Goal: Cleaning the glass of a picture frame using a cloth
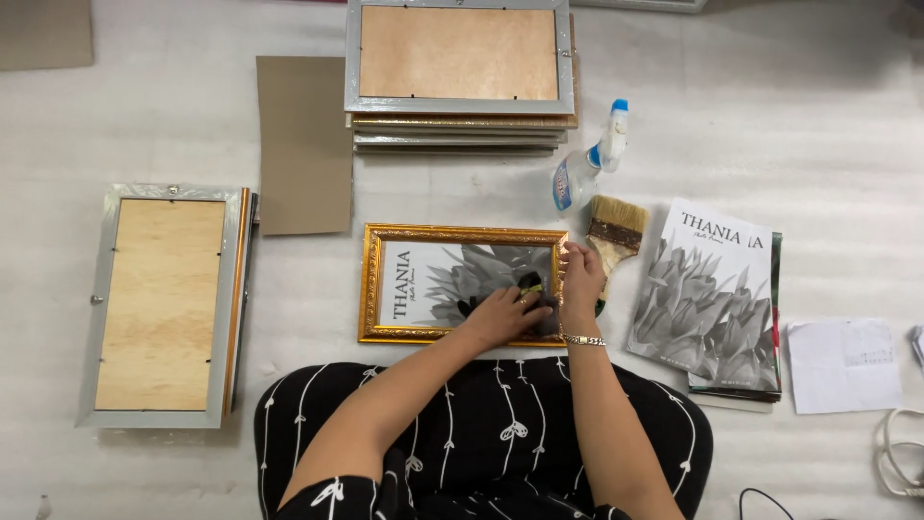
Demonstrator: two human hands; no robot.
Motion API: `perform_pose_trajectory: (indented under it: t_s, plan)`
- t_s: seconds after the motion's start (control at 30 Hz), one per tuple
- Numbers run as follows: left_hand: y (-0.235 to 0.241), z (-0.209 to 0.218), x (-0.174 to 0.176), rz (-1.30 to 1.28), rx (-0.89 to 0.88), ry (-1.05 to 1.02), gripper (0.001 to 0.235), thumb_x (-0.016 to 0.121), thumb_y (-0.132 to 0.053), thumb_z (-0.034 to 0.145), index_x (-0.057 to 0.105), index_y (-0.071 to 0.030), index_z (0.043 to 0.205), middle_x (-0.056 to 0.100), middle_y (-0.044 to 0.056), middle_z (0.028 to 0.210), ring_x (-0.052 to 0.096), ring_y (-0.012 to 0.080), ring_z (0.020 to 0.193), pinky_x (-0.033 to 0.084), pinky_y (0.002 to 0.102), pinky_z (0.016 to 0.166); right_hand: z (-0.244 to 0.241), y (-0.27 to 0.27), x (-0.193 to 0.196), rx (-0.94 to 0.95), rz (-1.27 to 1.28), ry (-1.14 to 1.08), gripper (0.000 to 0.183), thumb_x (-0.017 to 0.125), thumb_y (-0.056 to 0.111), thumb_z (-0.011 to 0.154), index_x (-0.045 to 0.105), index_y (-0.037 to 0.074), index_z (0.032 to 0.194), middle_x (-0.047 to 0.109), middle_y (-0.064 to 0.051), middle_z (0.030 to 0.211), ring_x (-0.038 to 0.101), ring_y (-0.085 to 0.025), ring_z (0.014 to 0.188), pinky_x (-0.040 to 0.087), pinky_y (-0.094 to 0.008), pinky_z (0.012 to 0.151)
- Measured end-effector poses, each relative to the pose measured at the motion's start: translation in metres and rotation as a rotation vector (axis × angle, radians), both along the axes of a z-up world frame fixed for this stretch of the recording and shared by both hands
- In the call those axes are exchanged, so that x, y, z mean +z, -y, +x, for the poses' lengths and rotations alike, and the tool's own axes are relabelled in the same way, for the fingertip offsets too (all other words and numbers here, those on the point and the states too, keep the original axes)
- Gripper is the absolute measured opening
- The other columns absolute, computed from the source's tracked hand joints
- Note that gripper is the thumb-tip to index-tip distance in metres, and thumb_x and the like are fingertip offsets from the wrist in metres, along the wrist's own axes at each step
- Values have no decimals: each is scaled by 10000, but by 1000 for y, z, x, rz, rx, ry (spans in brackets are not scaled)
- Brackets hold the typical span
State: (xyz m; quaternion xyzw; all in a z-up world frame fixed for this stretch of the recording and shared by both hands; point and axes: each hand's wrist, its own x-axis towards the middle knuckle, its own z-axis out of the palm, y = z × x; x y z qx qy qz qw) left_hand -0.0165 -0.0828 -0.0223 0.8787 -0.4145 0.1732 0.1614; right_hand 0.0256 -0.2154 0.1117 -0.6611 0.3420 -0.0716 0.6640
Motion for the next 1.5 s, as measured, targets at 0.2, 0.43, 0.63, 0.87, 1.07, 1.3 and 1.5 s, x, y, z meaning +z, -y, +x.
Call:
perform_pose_trajectory:
  t_s: [0.2, 0.43, 0.63, 0.87, 1.07, 1.3, 1.5]
  plan:
    - [20, 65, -24, -73, 141, 154, 295, 580, -259, 957, 598, -303, 1248, 590, 105, 1183, 594, 323, 914, 458, 405, 694, 7, 20, -46, -54, -30, 2, 191, 570, 167, 931, 726, 117, 1031, 655, -23, 752, 587, -81, 646, 475, -180, 549]
    - [46, 99, -32, -102, 355, 137, 561, 657, -374, 895, 518, -231, 1419, 581, 151, 1213, 566, 359, 923, 466, 431, 670, 9, 23, -47, -89, -16, 17, 182, 573, 153, 938, 727, 105, 1022, 651, -29, 743, 585, -87, 630, 467, -188, 532]
    - [58, 40, -25, -69, 248, -181, 457, 666, -264, 929, 535, -275, 1367, 558, 134, 1367, 571, 423, 1019, 546, 521, 739, 10, 21, -51, -96, -19, 29, 168, 577, 156, 939, 732, 115, 992, 646, -7, 723, 571, -53, 604, 465, -156, 523]
    - [3, -23, 46, 160, -26, -385, 394, 585, -364, 974, 553, -323, 1365, 559, 63, 1374, 586, 356, 1084, 472, 440, 868, 10, 27, -59, -73, 3, 53, 178, 552, 158, 949, 715, 127, 1012, 628, -4, 707, 562, -63, 601, 429, -156, 521]
    - [-68, -30, 35, 134, 15, -225, 269, 536, -295, 974, 631, -372, 1214, 621, 18, 1283, 617, 291, 1044, 502, 416, 841, 5, 30, -69, -58, -17, 7, 175, 558, 177, 946, 720, 142, 1003, 640, -6, 711, 575, -70, 599, 439, -164, 518]
    - [-189, -36, 85, 406, 164, -459, 300, 472, -233, 1016, 544, -404, 1252, 527, 0, 1357, 577, 297, 1133, 511, 428, 874, 3, 29, -80, -17, -64, -16, 176, 556, 188, 951, 717, 139, 1002, 636, -13, 717, 587, -79, 609, 443, -174, 526]
    - [-255, -32, 87, 518, 320, -607, 323, 486, -185, 1020, 505, -375, 1280, 467, -6, 1395, 573, 319, 1173, 536, 446, 924, -2, 34, -89, -12, -85, -63, 183, 568, 178, 929, 731, 134, 999, 645, -27, 715, 595, -95, 590, 467, -191, 503]
